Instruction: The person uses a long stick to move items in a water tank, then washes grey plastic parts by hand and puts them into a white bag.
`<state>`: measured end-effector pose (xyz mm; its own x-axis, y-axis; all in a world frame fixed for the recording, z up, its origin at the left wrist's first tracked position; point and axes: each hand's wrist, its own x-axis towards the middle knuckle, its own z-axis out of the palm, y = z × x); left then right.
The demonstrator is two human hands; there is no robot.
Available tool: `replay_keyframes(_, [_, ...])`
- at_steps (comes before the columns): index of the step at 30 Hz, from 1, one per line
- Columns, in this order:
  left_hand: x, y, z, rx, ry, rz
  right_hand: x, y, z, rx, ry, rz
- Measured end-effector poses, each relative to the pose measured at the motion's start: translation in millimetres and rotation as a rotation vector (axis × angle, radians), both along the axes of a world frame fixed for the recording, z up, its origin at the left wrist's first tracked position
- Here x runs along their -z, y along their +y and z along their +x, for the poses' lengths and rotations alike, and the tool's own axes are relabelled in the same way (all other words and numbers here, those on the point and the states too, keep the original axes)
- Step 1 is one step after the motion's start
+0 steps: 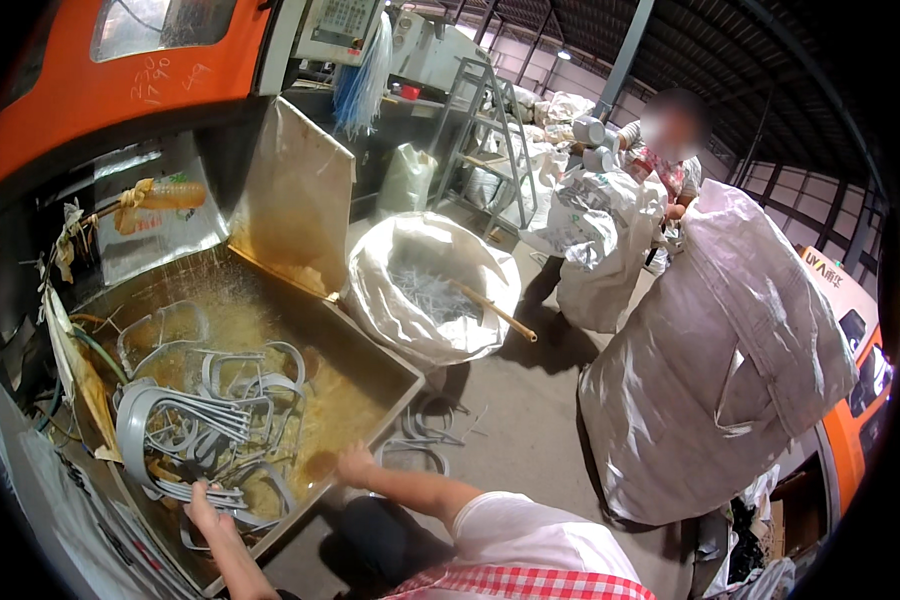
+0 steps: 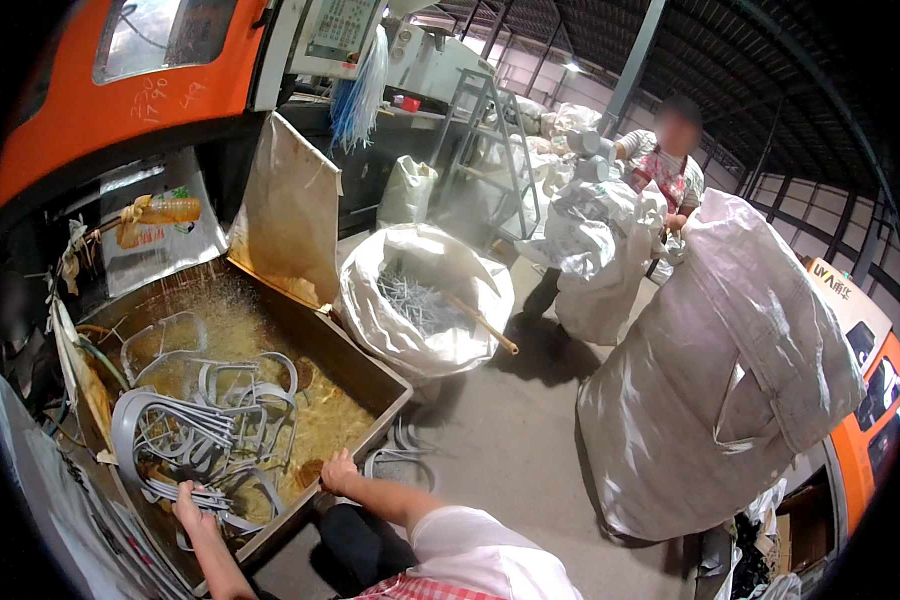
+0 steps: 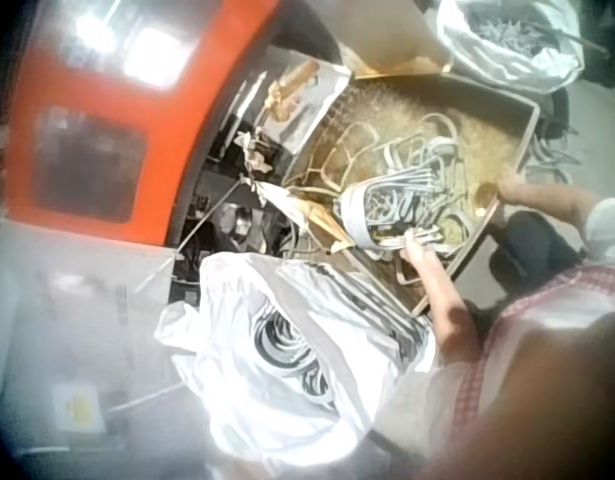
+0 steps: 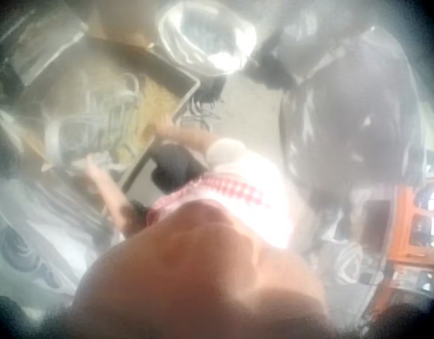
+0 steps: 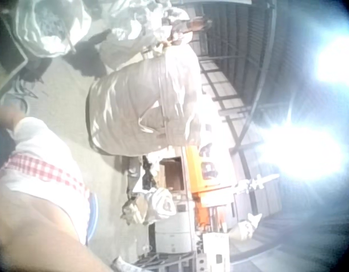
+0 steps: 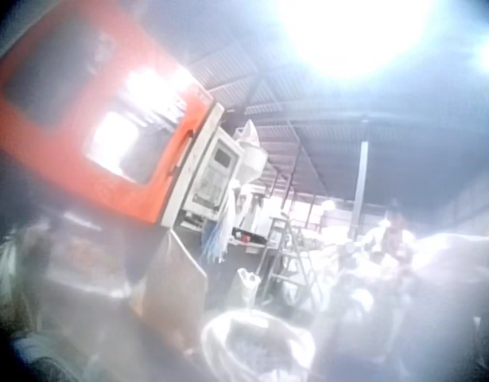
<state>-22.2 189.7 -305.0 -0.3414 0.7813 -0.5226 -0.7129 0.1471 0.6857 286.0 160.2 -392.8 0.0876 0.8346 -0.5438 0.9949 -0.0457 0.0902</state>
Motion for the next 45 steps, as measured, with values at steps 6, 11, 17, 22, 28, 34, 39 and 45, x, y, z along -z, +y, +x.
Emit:
replay_keyframes(6, [-13.9,-1.2,9.0,-0.03,0.078,-0.119,-5.9,-1.5,1.0,0.028,-0.008,0.045])
replay_keyframes(11, [-5.9,0.2,6.3,-0.015,0.117,-0.04,-0.2,-6.1,-1.8,-0.051,-0.083,0.175])
replay_keyframes(17, [3.4,3.7,5.7,0.031,0.095,-0.034,1.0,-3.5,-2.1,-0.093,-0.139,0.117])
replay_keyframes(22, [-33.5,-10.2,22.4,-0.019,0.144,0.063,4.2,-4.7,-0.8,-0.084,-0.156,0.109])
replay_keyframes(28, [-31.8,-10.5,18.9,-0.022,0.161,0.111,1.8,-3.2,-2.5,-0.078,-0.112,0.118])
replay_keyframes(34, [-36.2,-13.1,19.6,-0.028,0.156,0.157,0.6,-0.9,-3.5,-0.04,-0.092,0.088])
replay_keyframes(39, [-29.4,-11.0,19.5,-0.014,0.169,0.139,6.6,-5.1,3.0,-0.066,-0.099,0.133])
replay_keyframes(45, [-31.2,-11.9,13.9,-0.022,0.174,0.12,-18.2,-2.1,-9.3,-0.093,-0.084,0.071])
